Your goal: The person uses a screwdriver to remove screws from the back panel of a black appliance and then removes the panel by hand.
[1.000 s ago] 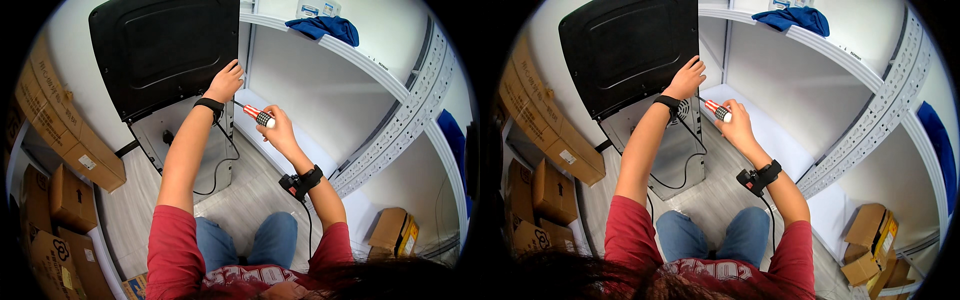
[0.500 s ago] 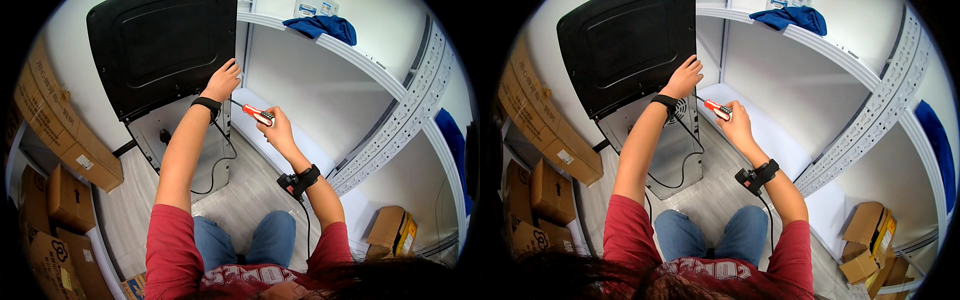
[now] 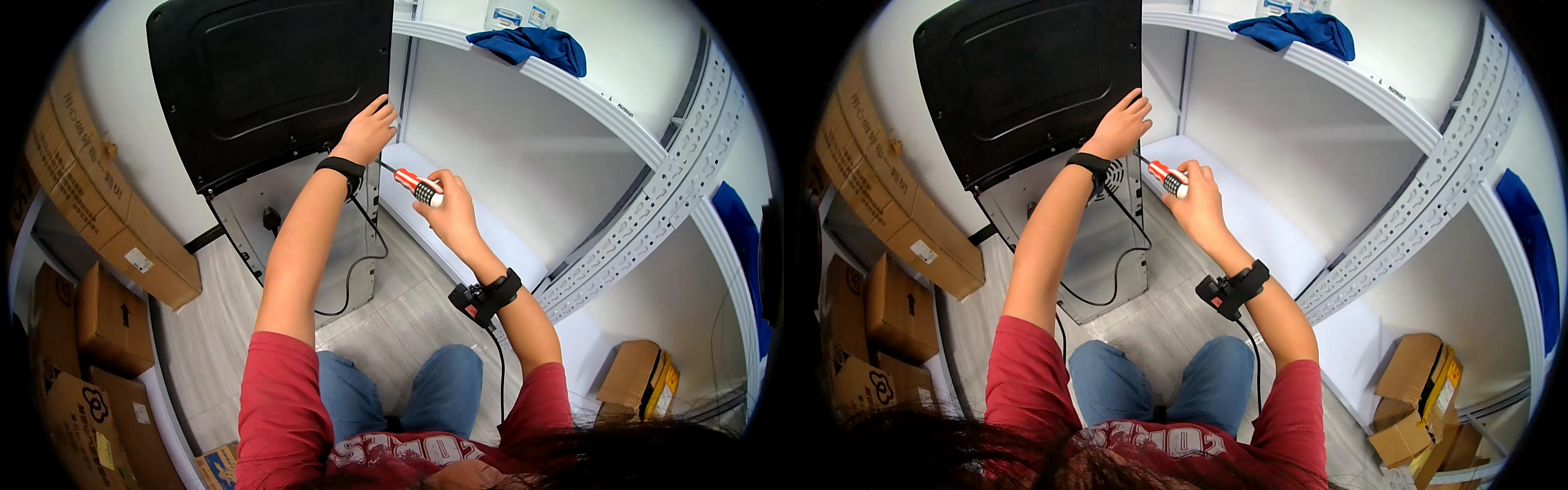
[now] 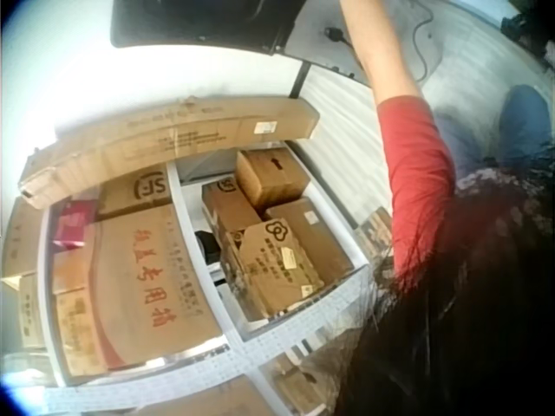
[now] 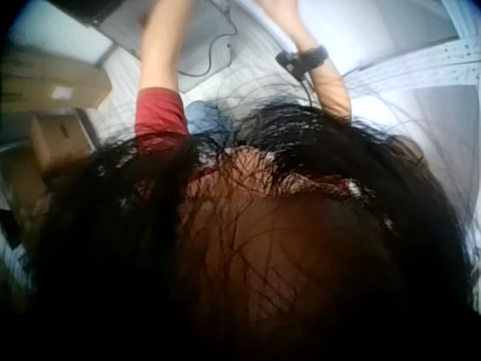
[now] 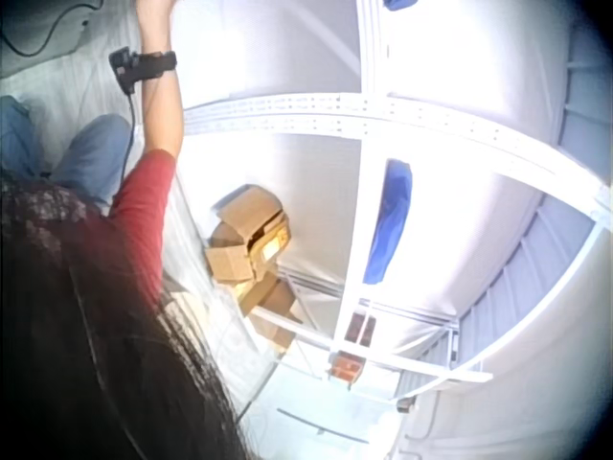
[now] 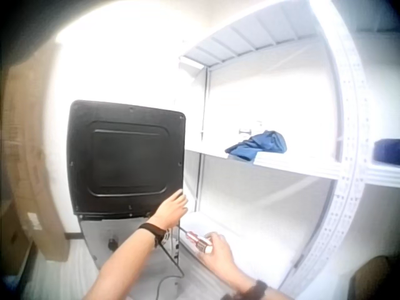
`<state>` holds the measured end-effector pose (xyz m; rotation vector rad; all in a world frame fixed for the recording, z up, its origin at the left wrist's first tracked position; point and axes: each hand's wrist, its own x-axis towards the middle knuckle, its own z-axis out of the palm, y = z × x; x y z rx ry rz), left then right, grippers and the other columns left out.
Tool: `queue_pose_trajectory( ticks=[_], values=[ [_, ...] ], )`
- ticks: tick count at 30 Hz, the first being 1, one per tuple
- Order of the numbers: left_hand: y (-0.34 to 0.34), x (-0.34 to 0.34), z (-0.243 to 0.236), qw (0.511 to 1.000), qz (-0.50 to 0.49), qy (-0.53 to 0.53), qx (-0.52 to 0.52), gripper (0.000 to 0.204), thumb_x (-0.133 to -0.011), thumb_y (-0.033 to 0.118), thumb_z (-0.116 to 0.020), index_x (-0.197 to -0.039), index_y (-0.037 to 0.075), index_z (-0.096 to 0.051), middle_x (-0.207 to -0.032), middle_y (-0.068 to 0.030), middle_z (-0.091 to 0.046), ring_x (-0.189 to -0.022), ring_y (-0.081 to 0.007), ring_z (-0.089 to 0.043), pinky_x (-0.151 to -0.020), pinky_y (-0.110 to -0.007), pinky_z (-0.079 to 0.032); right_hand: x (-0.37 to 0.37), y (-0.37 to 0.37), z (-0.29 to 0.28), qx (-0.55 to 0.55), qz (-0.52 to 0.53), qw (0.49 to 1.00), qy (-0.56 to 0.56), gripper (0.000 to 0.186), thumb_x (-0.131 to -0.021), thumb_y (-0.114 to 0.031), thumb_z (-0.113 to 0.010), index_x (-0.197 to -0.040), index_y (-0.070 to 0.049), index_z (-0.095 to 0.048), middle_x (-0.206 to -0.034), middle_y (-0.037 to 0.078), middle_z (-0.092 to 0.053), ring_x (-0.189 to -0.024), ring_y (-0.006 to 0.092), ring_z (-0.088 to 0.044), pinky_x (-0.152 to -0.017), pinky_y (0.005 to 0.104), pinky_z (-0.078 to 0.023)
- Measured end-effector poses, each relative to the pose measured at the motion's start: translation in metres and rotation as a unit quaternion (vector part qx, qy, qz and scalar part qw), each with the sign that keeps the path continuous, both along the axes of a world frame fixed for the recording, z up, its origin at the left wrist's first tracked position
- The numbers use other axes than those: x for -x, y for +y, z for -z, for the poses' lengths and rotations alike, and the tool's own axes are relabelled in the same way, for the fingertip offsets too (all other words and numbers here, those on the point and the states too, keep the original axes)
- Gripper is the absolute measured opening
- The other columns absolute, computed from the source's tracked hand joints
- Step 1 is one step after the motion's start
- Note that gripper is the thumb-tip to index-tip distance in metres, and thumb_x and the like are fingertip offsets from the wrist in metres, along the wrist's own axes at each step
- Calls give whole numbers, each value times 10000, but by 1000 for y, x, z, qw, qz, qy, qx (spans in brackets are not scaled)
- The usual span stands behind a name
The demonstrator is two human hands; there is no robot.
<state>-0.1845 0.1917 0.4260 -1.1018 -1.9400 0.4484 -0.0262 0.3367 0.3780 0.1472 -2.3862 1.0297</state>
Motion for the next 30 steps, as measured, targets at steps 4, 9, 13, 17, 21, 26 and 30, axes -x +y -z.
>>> queue_pose_trajectory(
  ticks=[4, 9, 13, 17, 21, 26, 30],
  values=[
    [2, 1, 0, 1000, -1, 10, -3, 129, -684, 109, -584, -799, 100, -642, -974, -43, -539, -1103, -178, -409, -1075, -357, -158, 14, 8, -6, 89, 67, 992, -52, 436, -753, -218, -651, -1059, 25, -457, -601, 73, -562, -455, 126, -536, -410, 241, -452],
    [-2, 10, 3, 999, 36, -1, -14, 125, -654, 92, -577, -772, 69, -611, -983, -82, -516, -1092, -211, -414, -1064, -372, -181, 5, 4, -16, 269, -8, 943, -195, 597, -733, -192, -667, -1152, 55, -321, -688, 96, -554, -478, 113, -531, -410, 228, -447],
    [1, 7, 3, 1000, 25, -7, -7, 135, -645, 97, -586, -775, 72, -612, -987, -80, -517, -1092, -210, -415, -1065, -373, -180, 1, 0, -12, 167, -26, 969, -180, 665, -718, -159, -668, -1165, 68, -232, -766, 103, -540, -490, 111, -526, -420, 228, -451],
    [0, 7, 2, 1000, 18, -2, 1, 141, -645, 95, -588, -783, 74, -611, -996, -80, -516, -1098, -211, -410, -1066, -375, -174, 1, -2, -13, 154, 6, 982, -105, 587, -728, -161, -657, -1123, 45, -275, -771, 112, -538, -500, 120, -530, -425, 236, -451],
    [3, 4, 4, 1000, 14, -10, -3, 144, -644, 88, -589, -785, 76, -610, -1002, -81, -512, -1105, -210, -402, -1069, -374, -166, 24, 20, 4, 172, 26, 971, -166, 477, -724, -182, -671, -1022, 34, -368, -773, 115, -540, -502, 122, -532, -420, 235, -447],
    [-1, 3, 1, 1000, 9, -12, 0, 145, -645, 84, -588, -789, 76, -608, -1003, -82, -511, -1108, -206, -401, -1071, -374, -159, 8, 4, 7, 81, 4, 994, -72, 430, -694, -195, -690, -951, 13, -415, -717, 102, -560, -552, 148, -561, -439, 253, -445],
    [0, 5, 1, 1000, 6, -5, 1, 143, -640, 87, -596, -783, 76, -609, -999, -81, -511, -1107, -205, -401, -1071, -374, -159, 1, -7, -4, 135, -29, 986, -88, 395, -701, -190, -674, -934, 16, -432, -717, 113, -568, -524, 160, -562, -455, 261, -445]
  ],
)
